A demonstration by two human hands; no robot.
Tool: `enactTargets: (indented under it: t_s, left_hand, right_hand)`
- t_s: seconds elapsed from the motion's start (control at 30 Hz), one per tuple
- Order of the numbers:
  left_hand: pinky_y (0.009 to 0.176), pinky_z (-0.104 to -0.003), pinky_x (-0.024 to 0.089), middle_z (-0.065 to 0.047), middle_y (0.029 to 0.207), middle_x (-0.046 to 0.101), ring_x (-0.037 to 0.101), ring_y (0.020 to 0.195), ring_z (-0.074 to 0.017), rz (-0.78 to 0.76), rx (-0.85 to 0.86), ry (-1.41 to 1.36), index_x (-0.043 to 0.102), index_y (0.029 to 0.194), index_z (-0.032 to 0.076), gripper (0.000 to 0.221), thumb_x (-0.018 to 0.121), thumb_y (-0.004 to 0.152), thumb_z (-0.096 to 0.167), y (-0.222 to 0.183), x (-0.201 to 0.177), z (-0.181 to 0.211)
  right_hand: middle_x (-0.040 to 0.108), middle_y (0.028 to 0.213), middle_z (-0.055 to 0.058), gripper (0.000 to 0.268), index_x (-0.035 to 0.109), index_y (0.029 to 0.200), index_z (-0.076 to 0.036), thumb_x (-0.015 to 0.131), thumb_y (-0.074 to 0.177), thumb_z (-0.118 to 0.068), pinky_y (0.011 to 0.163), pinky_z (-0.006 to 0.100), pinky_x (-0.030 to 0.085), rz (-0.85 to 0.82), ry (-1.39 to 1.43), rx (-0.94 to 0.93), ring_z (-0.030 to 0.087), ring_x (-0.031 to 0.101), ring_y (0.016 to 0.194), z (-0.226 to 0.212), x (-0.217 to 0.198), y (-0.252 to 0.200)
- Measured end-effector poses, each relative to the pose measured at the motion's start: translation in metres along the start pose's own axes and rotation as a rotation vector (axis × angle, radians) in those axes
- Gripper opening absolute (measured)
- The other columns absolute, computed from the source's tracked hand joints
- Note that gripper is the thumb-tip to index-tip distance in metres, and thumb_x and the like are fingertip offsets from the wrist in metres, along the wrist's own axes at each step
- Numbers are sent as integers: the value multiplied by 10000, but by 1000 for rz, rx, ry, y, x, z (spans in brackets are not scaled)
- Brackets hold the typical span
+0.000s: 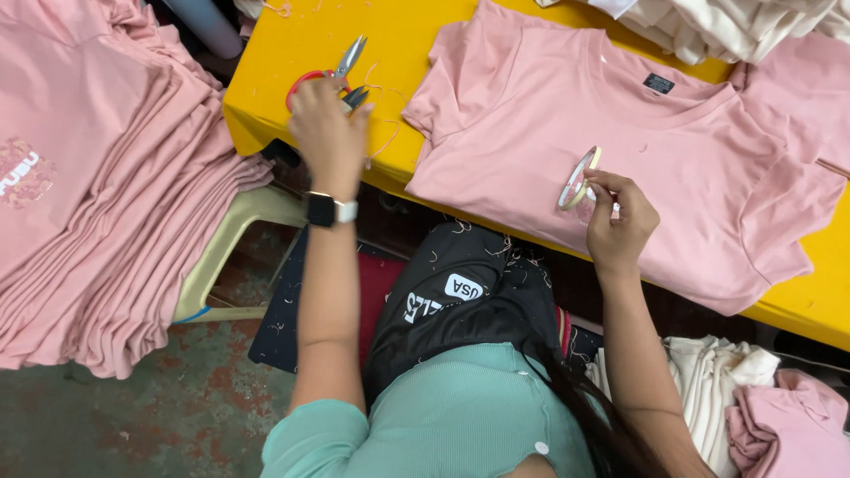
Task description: Inspecting pink t-shirts, trimming loose threads with scissors, and folding them on a work table in a garment factory.
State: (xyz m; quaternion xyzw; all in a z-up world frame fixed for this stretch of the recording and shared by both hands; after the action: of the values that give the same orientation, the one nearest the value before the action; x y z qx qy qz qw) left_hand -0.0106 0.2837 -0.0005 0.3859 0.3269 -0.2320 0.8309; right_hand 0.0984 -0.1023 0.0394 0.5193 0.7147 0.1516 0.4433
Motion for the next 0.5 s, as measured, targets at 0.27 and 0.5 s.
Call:
enactTargets:
  t_s: [0.27, 0.5]
  left_hand:
    - [706, -536, 455, -167, 922, 671, 622, 854, -402, -64, 220, 171, 690, 996, 49, 90, 674, 908, 61, 15, 15, -6]
    - [737, -482, 535, -108, 918, 627, 659, 901, -357, -519, 503, -296, 606, 1134, 116, 259, 572, 920, 259, -71, 67, 198]
  right_hand:
    - [751, 1048, 153, 134, 700, 1047, 23, 596, 1020, 103, 898, 353, 560, -17, -16, 143, 283, 731, 1007, 23, -6, -6]
    - [786, 914, 88, 111, 773, 944, -59, 720, 951, 38, 739, 317, 585, 89, 103, 196, 268, 766, 861, 30, -12, -8]
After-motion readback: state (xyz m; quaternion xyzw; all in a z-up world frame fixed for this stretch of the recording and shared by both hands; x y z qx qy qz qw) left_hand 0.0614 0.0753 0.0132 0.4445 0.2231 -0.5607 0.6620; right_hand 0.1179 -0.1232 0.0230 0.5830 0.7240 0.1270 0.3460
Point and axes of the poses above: each hand's wrist, its own y-axis towards the middle knuckle, its own x-axis out of the palm, z = x × y, the point moved 8 cm from there along y, towards the middle knuckle
